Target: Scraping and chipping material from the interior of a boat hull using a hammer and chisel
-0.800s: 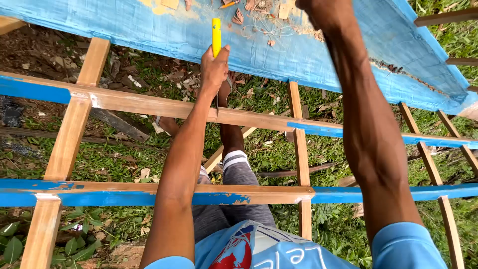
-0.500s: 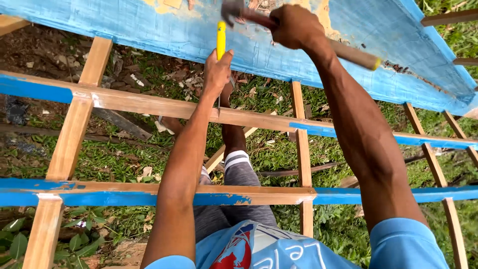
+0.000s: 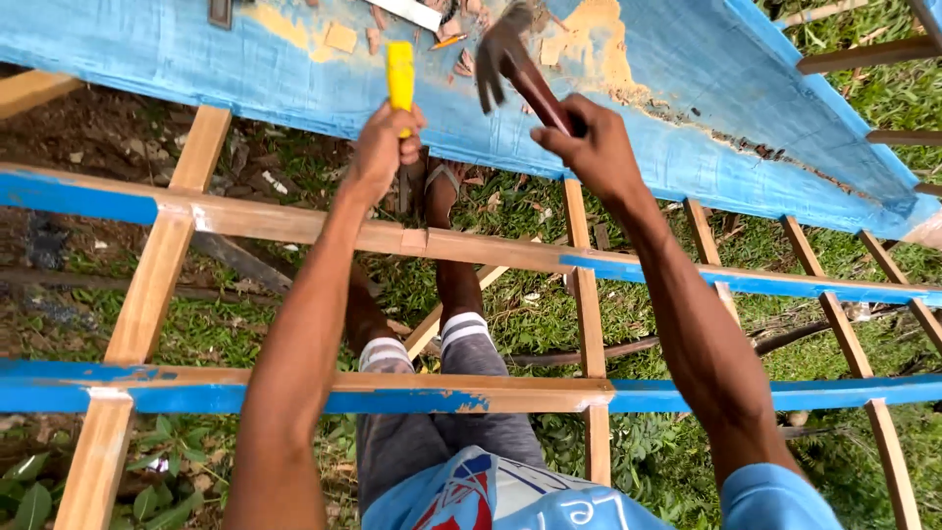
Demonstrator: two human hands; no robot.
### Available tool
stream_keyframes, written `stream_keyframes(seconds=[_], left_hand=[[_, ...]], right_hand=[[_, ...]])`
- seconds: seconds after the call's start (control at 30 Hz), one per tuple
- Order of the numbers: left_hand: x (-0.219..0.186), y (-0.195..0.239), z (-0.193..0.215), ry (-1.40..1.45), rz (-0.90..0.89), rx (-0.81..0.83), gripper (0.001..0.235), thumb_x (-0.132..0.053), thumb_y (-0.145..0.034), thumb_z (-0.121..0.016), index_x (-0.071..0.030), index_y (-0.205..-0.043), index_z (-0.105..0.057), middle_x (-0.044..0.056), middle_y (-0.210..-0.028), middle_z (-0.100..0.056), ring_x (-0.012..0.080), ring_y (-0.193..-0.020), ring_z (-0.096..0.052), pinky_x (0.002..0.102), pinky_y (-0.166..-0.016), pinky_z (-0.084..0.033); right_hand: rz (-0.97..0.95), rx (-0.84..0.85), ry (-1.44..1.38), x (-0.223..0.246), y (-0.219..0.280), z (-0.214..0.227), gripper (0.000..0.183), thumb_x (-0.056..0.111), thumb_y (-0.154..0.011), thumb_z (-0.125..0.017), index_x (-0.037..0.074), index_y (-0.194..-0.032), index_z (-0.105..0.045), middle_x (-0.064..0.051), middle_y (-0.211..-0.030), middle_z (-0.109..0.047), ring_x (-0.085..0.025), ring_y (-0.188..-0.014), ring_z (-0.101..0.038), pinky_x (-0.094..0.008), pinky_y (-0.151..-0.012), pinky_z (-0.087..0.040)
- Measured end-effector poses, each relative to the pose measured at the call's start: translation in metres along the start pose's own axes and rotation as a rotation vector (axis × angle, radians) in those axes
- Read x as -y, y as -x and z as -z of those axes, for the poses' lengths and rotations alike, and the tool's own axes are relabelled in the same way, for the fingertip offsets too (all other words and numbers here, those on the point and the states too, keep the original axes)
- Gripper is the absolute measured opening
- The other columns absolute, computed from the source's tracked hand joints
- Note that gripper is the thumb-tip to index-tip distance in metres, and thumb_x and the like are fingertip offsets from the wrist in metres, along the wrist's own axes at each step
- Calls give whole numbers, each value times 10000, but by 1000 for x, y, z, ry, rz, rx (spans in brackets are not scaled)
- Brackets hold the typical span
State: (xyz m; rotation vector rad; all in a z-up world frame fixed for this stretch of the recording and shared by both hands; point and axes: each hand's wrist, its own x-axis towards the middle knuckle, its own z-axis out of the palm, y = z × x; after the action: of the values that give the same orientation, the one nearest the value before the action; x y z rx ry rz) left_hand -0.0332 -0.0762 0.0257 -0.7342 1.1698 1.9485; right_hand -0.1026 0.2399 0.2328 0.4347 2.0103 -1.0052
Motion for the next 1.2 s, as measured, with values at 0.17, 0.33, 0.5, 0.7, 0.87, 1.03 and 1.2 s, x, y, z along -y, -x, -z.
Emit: stream_keyframes(seconds=[0.17,0.33,0.5,0.7,0.87,1.03,1.2], left_hand=[[-7,51,-32,56,-198,-279,388,-434,-1101,-911,-249,-884,-647,-98,-686,-562,43,-526,-473,255,-464,-376],[28,64,-36,-26,-218,-268,411,-300,-1193,-882,-168,-878,-653,-22,-614,-509,81,-456,-449,296,-434,-380],[19,82,-42,-99,-330,-315,391,-266,-1222,-862,-202,-893,-661,-12,-626,-545,61,-469,-429,279,-450,-392],[27,91,-44,-120,-376,-342,428,-225,-1229,-850,-196,-847,-658,2,-612,-567,62,-481,-426,282,-475,-377],[19,100,-53,-146,-448,-341,436,-170,-1233,-841,-174,-820,-702,26,-619,-630,74,-499,-495,295,-500,-429],[26,98,-52,-91,-455,-341,405,-192,-1224,-846,-176,-849,-694,21,-624,-641,80,-497,-505,284,-498,-454],[48,84,-42,-124,-487,-364,376,-191,-1210,-842,-173,-860,-707,30,-661,-695,91,-524,-570,309,-532,-486]], right_hand=[[-8,-10,-217,-80,26,-29,289,226,-1151,-866,194,-981,-635,30,-772,-516,-126,-688,-523,-293,-670,-438],[-9,-125,-215,-91,56,-39,473,316,-1088,-1027,144,-815,-682,-31,-594,-557,-157,-569,-563,-324,-612,-446],[164,-91,-157,-79,73,-24,329,158,-1043,-986,124,-879,-703,-37,-669,-544,-164,-709,-552,-349,-713,-478],[261,-57,12,-97,61,-25,187,191,-1004,-967,145,-1035,-788,-97,-684,-639,-273,-662,-667,-420,-711,-535],[322,-44,140,-21,78,1,173,183,-1013,-911,163,-1134,-790,-123,-711,-708,-388,-690,-736,-470,-752,-577],[382,-35,237,26,88,7,184,159,-1027,-863,126,-1183,-771,-188,-754,-764,-490,-741,-779,-534,-803,-599],[411,-44,265,40,90,0,232,218,-1032,-886,194,-1221,-753,-157,-781,-776,-492,-788,-798,-554,-810,-604]])
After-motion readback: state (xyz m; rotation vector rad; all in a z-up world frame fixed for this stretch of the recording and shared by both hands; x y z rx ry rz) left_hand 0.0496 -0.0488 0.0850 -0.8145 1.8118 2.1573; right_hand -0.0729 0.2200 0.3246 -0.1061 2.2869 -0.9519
